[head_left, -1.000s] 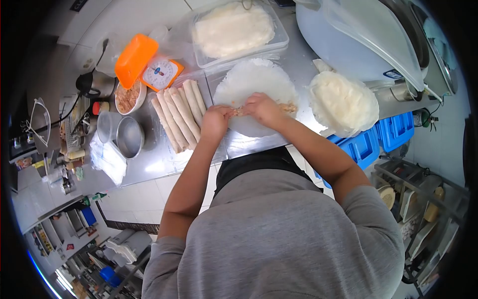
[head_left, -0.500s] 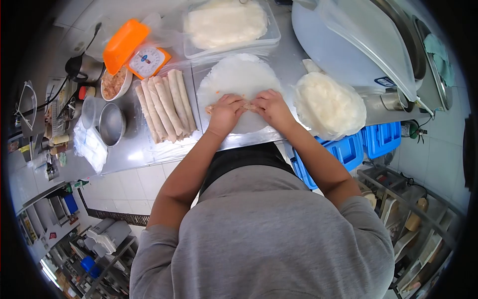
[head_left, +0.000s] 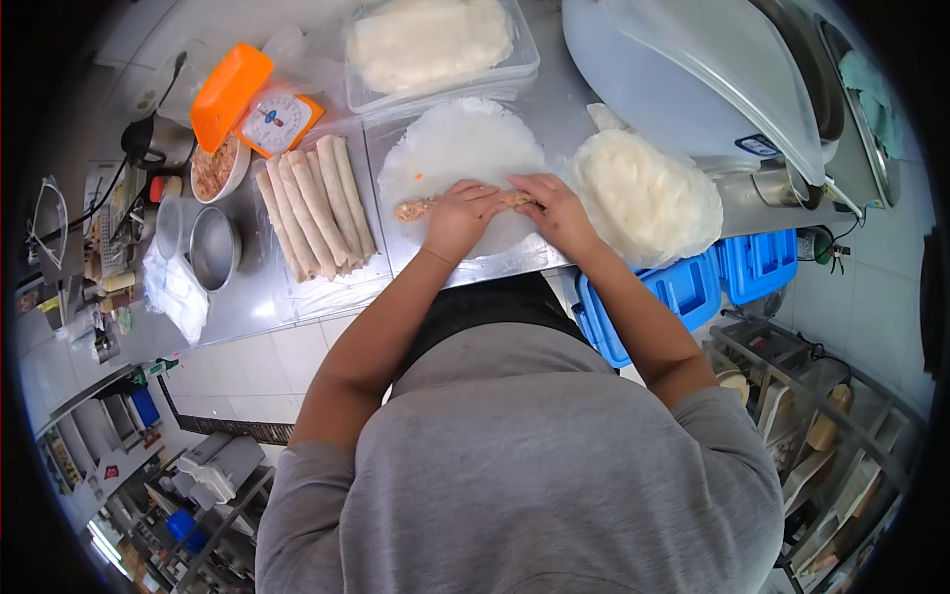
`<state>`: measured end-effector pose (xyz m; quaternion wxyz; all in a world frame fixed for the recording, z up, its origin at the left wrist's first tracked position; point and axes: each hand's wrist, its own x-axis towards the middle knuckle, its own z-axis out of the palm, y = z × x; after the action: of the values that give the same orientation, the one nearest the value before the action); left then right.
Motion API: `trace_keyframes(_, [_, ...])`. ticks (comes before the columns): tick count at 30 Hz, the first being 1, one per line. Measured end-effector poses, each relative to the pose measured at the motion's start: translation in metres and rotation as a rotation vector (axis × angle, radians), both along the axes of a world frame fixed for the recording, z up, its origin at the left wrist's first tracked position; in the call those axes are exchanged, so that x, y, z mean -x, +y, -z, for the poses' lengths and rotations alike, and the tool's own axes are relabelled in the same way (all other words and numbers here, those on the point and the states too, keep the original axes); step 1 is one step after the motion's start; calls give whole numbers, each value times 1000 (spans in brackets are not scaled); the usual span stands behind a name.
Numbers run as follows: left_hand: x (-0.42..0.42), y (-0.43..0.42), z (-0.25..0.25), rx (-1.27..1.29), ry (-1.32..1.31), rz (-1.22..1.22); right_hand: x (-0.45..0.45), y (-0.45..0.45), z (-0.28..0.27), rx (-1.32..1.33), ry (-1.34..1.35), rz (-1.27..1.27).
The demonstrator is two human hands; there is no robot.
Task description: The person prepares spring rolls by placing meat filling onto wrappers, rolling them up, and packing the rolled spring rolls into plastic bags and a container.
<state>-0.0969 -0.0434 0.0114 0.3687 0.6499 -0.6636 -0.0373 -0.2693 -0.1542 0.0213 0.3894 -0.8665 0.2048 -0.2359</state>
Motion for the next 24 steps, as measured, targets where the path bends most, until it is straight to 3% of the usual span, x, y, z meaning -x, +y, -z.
trace_keyframes(3, [6, -11, -4, -23, -3, 6, 6, 2, -17, -303, 7, 73])
trace_keyframes(9, [19, -20, -1, -17, -45, 64, 18, -1, -1, -363, 21, 105])
trace_keyframes(12, [26, -26, -10, -42, -26, 75, 22, -9, -8, -587, -50, 93])
trace_keyframes(18, [33, -32, 0, -52, 42, 145, 25, -16, 2, -505, -25, 103])
trace_keyframes(24, [-17, -5, -9, -200, -5, 124, 23, -16, 6, -676, -73, 122])
